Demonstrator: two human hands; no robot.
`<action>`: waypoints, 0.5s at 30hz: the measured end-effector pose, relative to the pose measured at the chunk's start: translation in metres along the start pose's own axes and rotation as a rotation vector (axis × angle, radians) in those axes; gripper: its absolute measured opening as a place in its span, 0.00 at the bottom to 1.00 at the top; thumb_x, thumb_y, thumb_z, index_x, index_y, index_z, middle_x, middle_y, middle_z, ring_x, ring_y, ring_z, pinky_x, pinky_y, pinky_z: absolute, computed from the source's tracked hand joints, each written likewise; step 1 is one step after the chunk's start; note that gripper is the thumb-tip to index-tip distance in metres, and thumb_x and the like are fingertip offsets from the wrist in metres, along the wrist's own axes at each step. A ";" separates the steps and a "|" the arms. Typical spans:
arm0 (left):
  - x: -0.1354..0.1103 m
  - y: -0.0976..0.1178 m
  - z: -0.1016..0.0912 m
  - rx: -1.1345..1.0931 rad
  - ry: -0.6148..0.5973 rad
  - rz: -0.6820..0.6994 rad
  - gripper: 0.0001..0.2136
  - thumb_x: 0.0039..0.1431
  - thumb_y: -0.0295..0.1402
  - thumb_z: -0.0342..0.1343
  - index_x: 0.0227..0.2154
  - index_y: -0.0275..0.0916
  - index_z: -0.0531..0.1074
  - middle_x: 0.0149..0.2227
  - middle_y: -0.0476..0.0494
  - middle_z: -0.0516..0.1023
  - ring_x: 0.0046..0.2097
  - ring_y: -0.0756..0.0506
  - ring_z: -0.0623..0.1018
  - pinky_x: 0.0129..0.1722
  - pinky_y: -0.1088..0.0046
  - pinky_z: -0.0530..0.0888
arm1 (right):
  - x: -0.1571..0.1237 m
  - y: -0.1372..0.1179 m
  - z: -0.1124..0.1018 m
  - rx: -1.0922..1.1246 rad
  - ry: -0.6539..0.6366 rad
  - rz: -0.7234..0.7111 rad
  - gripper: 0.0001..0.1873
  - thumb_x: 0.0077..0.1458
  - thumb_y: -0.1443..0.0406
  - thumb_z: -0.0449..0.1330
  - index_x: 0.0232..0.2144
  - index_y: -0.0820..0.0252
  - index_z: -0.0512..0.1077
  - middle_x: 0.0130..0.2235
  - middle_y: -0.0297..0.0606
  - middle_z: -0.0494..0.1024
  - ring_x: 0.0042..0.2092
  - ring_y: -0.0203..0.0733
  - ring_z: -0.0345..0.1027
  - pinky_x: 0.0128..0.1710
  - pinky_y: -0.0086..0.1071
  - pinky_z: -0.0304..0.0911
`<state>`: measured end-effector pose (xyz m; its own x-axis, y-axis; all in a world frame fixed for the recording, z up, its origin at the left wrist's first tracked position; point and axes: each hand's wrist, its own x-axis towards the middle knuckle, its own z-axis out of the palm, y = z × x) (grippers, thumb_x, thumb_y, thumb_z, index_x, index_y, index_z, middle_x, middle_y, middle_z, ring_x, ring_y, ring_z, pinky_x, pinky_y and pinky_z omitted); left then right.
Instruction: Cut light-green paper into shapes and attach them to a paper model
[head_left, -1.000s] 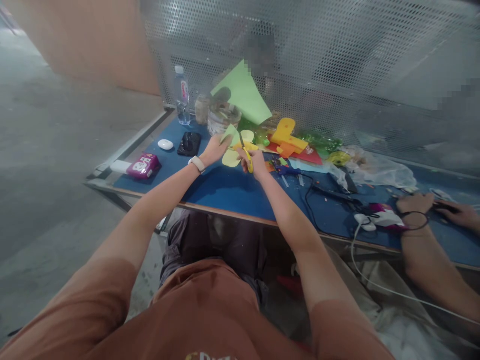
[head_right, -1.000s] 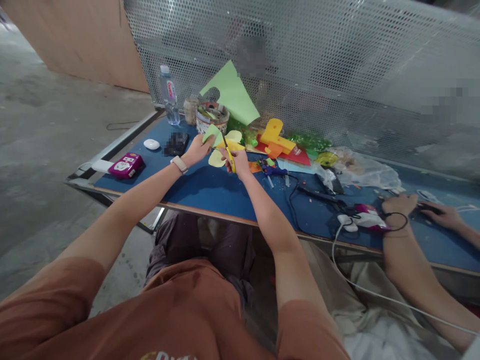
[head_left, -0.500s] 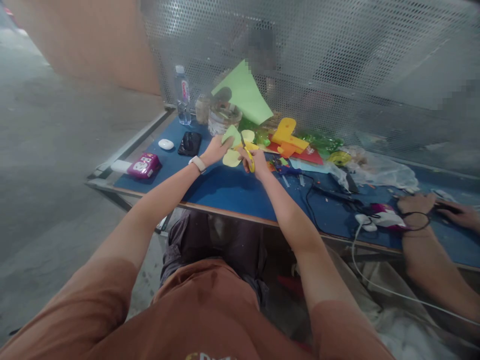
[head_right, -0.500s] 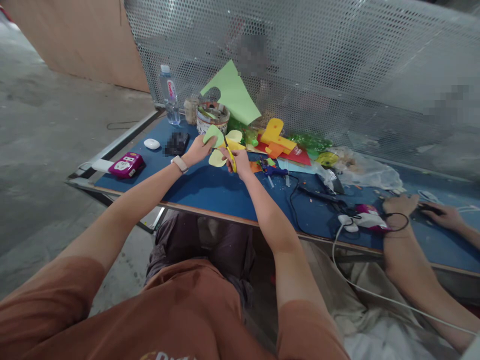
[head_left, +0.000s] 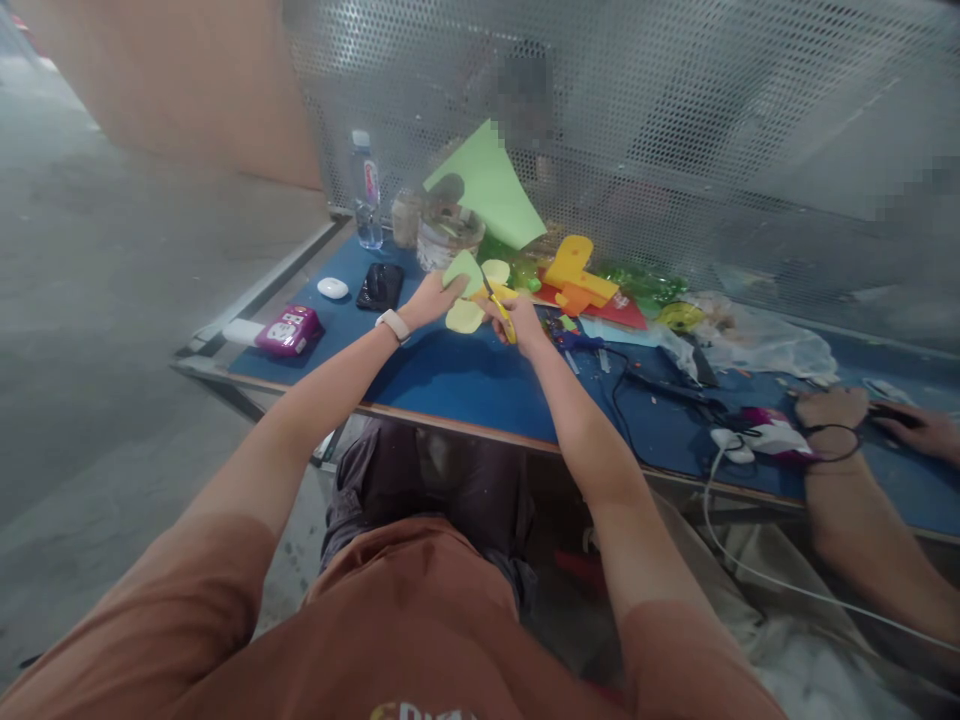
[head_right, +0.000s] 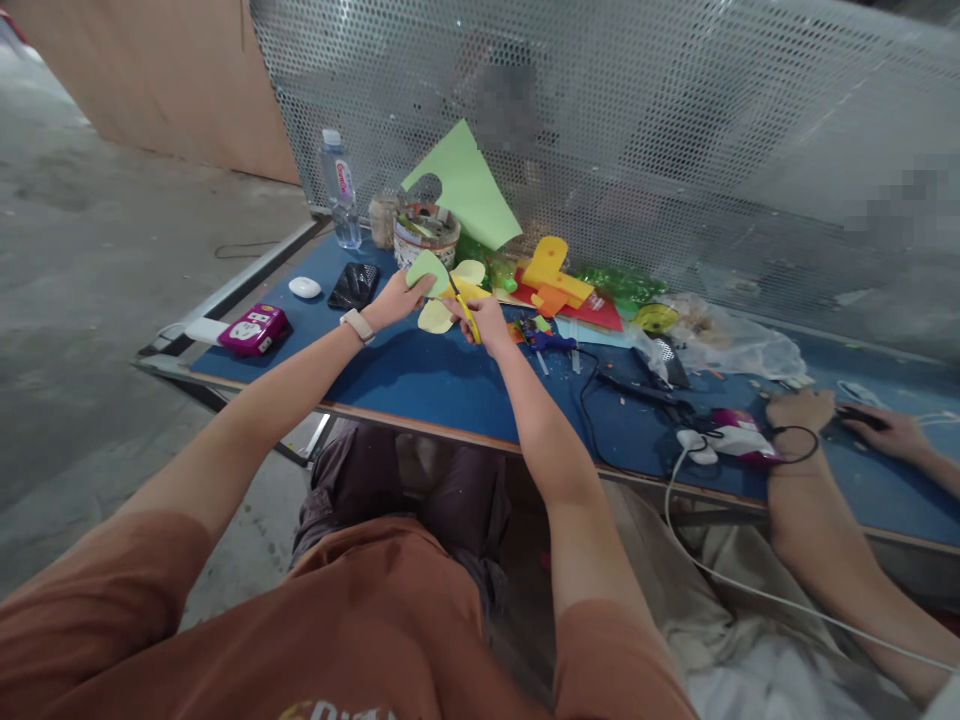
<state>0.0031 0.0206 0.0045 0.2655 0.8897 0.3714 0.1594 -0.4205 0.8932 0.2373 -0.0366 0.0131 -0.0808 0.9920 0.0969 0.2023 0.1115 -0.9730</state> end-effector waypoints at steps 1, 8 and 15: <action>0.000 -0.001 -0.001 0.011 -0.008 0.003 0.29 0.83 0.50 0.70 0.26 0.45 0.68 0.24 0.49 0.68 0.29 0.47 0.67 0.33 0.65 0.68 | 0.000 -0.001 -0.001 -0.009 -0.007 0.009 0.36 0.56 0.33 0.89 0.32 0.53 0.80 0.15 0.28 0.70 0.15 0.34 0.59 0.12 0.28 0.52; 0.000 0.002 -0.003 0.068 -0.042 0.016 0.27 0.87 0.46 0.63 0.27 0.43 0.68 0.25 0.49 0.69 0.29 0.48 0.67 0.34 0.66 0.66 | -0.002 -0.005 -0.003 -0.042 -0.031 0.030 0.35 0.63 0.35 0.87 0.32 0.53 0.80 0.16 0.28 0.70 0.15 0.32 0.58 0.12 0.26 0.52; 0.001 0.001 -0.003 0.040 -0.053 -0.017 0.25 0.87 0.43 0.63 0.29 0.43 0.68 0.23 0.50 0.67 0.27 0.49 0.65 0.30 0.68 0.63 | -0.004 -0.009 -0.001 -0.052 -0.038 0.041 0.32 0.66 0.38 0.86 0.35 0.53 0.81 0.16 0.28 0.70 0.15 0.33 0.58 0.12 0.26 0.52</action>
<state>0.0009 0.0218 0.0063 0.3122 0.8866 0.3413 0.2023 -0.4131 0.8879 0.2371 -0.0413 0.0220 -0.1084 0.9930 0.0478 0.2567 0.0744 -0.9636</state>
